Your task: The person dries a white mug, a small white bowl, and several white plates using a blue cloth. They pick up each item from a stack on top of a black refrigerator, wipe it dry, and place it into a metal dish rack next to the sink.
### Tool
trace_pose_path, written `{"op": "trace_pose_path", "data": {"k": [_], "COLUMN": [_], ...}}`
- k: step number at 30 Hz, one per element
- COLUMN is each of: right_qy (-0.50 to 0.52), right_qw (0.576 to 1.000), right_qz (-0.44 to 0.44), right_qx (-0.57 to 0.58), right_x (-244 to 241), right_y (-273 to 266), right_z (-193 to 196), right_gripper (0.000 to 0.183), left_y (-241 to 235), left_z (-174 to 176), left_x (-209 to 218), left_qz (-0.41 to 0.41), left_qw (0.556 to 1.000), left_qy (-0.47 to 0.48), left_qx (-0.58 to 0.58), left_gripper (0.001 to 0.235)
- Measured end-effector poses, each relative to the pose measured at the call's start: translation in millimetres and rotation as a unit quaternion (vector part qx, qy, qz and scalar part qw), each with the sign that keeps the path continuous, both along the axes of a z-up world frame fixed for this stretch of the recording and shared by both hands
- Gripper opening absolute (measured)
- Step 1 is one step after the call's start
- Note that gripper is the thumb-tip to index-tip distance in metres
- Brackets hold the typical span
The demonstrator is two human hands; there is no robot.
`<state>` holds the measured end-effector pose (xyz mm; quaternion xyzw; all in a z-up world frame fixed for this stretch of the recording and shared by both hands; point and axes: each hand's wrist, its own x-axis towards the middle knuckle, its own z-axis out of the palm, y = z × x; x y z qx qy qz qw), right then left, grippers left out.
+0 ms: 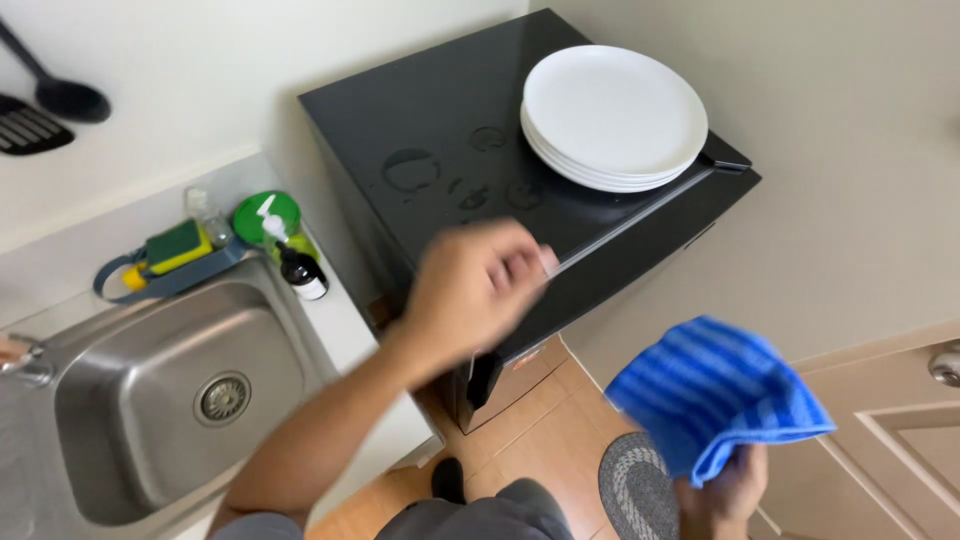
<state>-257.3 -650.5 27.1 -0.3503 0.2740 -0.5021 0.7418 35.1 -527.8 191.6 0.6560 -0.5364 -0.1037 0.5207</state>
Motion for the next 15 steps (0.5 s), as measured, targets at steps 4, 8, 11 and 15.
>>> {"op": "trace_pose_path", "data": {"k": [4, 8, 11, 15], "right_qy": [0.054, 0.213, 0.291, 0.372], "right_qw": [0.973, 0.872, 0.78, 0.766], "right_qz": [-0.081, -0.136, -0.114, 0.001], "right_qx": [-0.211, -0.419, -0.542, -0.524], "right_x": [23, 54, 111, 170], "right_y": [-69, -176, -243, -306], "right_z": [36, 38, 73, 62], "right_gripper": [0.052, 0.035, 0.03, 0.043], "left_y": [-79, -156, -198, -240], "left_z": [-8, -20, -21, -53], "left_x": [92, 139, 150, 173], "left_qz": [0.122, 0.155, 0.201, 0.213], "left_qw": [0.991, 0.984, 0.96, 0.927], "left_qy": [-0.055, -0.06, -0.041, -0.049], "left_qx": [-0.002, 0.06, 0.191, 0.306], "left_gripper": [0.029, 0.031, 0.033, 0.033]}}
